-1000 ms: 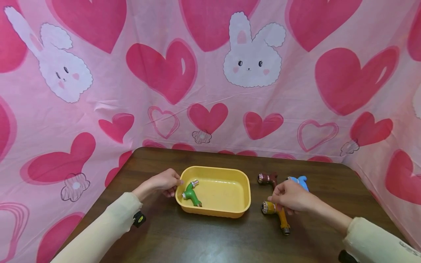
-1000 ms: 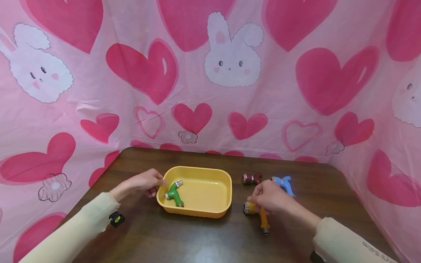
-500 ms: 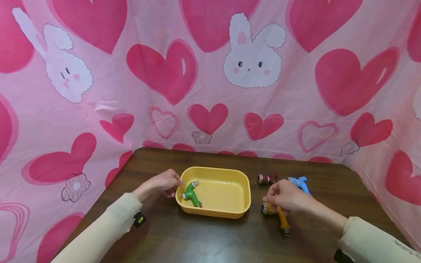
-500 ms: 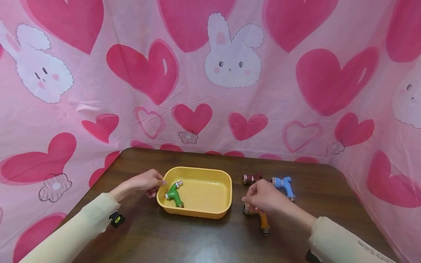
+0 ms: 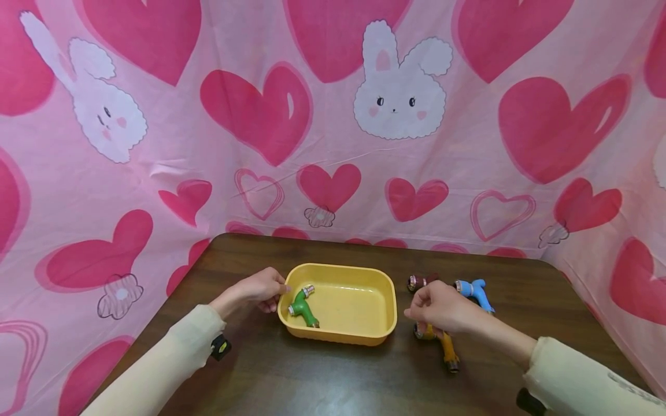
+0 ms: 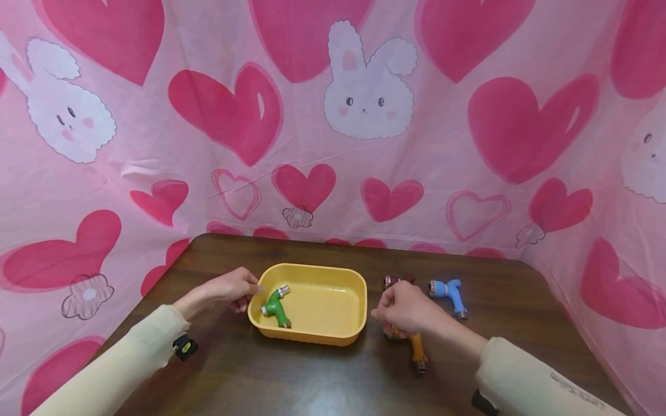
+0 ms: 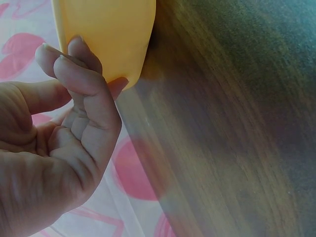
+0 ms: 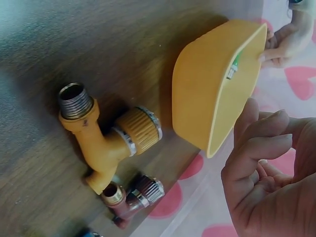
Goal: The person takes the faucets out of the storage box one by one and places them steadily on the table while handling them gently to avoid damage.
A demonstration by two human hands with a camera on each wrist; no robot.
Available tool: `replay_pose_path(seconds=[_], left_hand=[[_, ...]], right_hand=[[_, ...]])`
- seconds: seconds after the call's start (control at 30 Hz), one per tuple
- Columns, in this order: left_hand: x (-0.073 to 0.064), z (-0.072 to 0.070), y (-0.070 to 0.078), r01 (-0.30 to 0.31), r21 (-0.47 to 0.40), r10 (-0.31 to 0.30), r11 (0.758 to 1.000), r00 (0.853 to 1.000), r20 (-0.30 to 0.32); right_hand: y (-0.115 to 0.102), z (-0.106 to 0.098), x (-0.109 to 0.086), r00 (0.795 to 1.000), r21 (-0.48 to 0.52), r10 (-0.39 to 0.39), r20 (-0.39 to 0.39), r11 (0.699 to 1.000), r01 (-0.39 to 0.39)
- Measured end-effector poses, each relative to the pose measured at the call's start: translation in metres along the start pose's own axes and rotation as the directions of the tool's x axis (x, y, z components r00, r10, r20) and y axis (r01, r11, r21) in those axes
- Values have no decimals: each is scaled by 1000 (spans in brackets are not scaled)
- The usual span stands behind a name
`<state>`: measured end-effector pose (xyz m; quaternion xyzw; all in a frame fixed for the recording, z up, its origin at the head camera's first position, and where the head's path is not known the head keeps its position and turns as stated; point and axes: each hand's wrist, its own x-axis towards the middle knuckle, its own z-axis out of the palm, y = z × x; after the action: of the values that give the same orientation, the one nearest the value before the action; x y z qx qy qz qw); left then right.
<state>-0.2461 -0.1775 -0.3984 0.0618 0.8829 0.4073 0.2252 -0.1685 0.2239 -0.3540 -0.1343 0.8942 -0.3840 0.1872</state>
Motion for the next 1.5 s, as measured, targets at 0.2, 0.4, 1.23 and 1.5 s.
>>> replay_pose_path(seconds=[0.2, 0.4, 1.23, 1.5], left_hand=[[0, 0, 0, 1, -3, -1, 1000, 1000, 2], [1, -1, 1, -3, 0, 3, 1000, 1000, 2], [1, 1, -1, -8, -4, 8, 1000, 1000, -8], [1, 1, -1, 6, -15, -6, 1000, 1000, -14]], right_hand=[[-6, 2, 4, 1000, -18, -9, 2, 1000, 9], [-11, 4, 7, 999, -37, -37, 0, 999, 37], [-20, 14, 19, 994, -36, -110, 22, 993, 111], [-25, 22, 23, 999, -26, -54, -4, 998, 54]])
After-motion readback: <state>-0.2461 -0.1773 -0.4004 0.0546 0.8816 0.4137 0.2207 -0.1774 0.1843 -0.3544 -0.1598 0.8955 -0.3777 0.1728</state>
